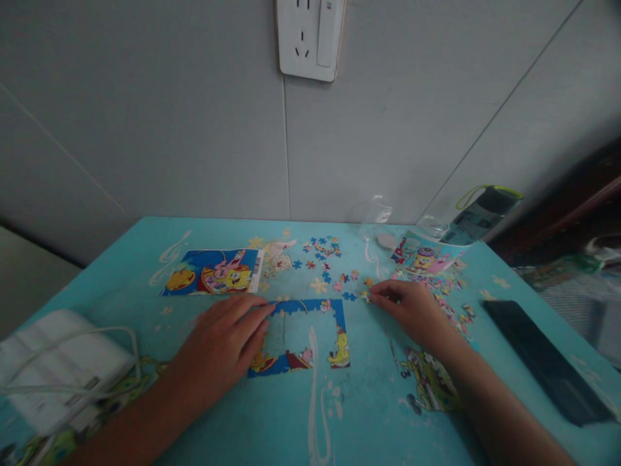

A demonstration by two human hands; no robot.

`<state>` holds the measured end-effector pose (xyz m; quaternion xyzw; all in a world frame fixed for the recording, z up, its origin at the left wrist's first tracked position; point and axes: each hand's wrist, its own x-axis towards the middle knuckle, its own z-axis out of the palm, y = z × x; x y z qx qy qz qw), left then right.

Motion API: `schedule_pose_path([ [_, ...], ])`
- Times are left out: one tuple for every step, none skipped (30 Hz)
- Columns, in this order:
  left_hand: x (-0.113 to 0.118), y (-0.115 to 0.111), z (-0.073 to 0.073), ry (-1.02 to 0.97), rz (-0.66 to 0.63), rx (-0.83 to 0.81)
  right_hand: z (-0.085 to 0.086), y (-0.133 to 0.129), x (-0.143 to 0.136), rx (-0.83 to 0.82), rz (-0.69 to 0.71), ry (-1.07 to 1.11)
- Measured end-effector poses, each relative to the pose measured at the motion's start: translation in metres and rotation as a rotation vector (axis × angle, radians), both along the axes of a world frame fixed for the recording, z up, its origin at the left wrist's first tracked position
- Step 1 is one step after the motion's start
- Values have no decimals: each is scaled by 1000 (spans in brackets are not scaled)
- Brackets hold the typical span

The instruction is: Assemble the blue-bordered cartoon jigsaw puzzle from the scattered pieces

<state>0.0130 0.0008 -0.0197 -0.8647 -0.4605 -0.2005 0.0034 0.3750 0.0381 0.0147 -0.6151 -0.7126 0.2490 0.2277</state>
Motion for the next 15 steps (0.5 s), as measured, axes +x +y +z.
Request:
schedule_pose_path([
  [1,-1,0,4,2,-4,0,-1,-2,-2,3,-8],
  [1,-1,0,9,-4,-5,-1,-2,-3,-5,9,-16],
  [1,-1,-1,16,-12,-3,-1,-2,-4,-6,20,-20],
  [1,-1,-1,24,-20,-1,-2,-2,-4,-3,33,-22],
  [1,-2,-2,32,-29,4,-2,-2,-4,6,45,-24],
  [1,-2,-3,40,-36,8,-3,-1,-4,16,54,-26],
  [1,-2,-3,45,-42,10,-4,-1,-3,25,57,-32],
  [1,-2,-4,48,-46,11,-5,0,-2,33,55,-42],
  [2,-2,-3,49,-48,10,-6,0,-1,40,47,-55],
  [2,-3,-3,48,-49,8,-6,1,0,43,41,-69],
  [3,-3,-3,46,-49,7,-7,1,1,46,35,-83],
  [3,-3,-2,44,-46,3,-7,1,2,51,31,-96],
  [3,-3,-2,43,-48,2,-6,1,2,56,29,-108],
  [3,-2,-1,41,-50,4,-6,0,2,60,27,-118],
  [4,-2,-1,40,-53,9,-5,0,1,62,25,-126],
])
